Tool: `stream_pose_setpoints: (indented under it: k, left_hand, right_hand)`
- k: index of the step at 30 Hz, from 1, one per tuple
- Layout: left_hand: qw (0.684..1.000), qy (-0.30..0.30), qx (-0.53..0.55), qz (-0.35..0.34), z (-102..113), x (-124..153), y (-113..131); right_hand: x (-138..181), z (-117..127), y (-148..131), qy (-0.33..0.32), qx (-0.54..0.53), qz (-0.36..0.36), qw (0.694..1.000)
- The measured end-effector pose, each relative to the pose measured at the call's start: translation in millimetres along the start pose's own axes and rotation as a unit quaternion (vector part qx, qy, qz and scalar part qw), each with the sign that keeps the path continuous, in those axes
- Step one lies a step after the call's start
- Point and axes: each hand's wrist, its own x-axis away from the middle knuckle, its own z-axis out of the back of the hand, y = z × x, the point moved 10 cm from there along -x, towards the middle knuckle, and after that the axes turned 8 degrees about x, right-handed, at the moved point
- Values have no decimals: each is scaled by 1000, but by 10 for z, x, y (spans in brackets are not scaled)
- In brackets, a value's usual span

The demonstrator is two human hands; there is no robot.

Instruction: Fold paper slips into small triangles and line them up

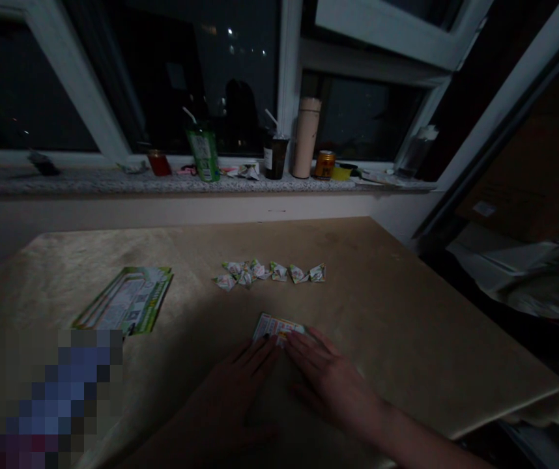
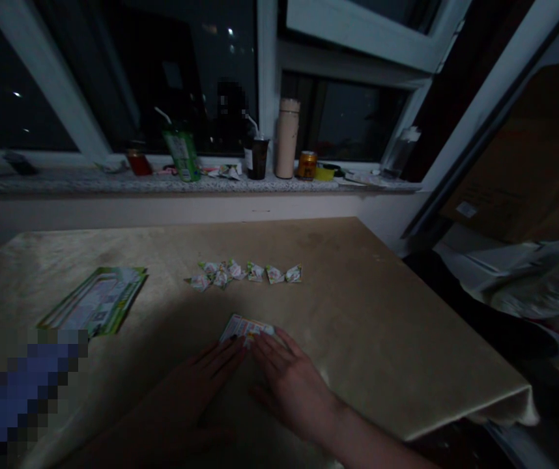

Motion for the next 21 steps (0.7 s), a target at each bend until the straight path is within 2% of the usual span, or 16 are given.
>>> stream_pose_setpoints:
  k: [4,12,21]
  left_hand:
    - [1000,-5,3,-8,-26,2,-12]
    - [999,-26,-29,5,-54,-7,2]
    - [996,-41,-48,58,-183,27,-39]
  right_hand:
    - [23,-102,46,-25,-5,-15,1000]
    - [-13,-75,48,-33,-23,-23,999]
    - [-26,-53,50,-33,-38,-43,998]
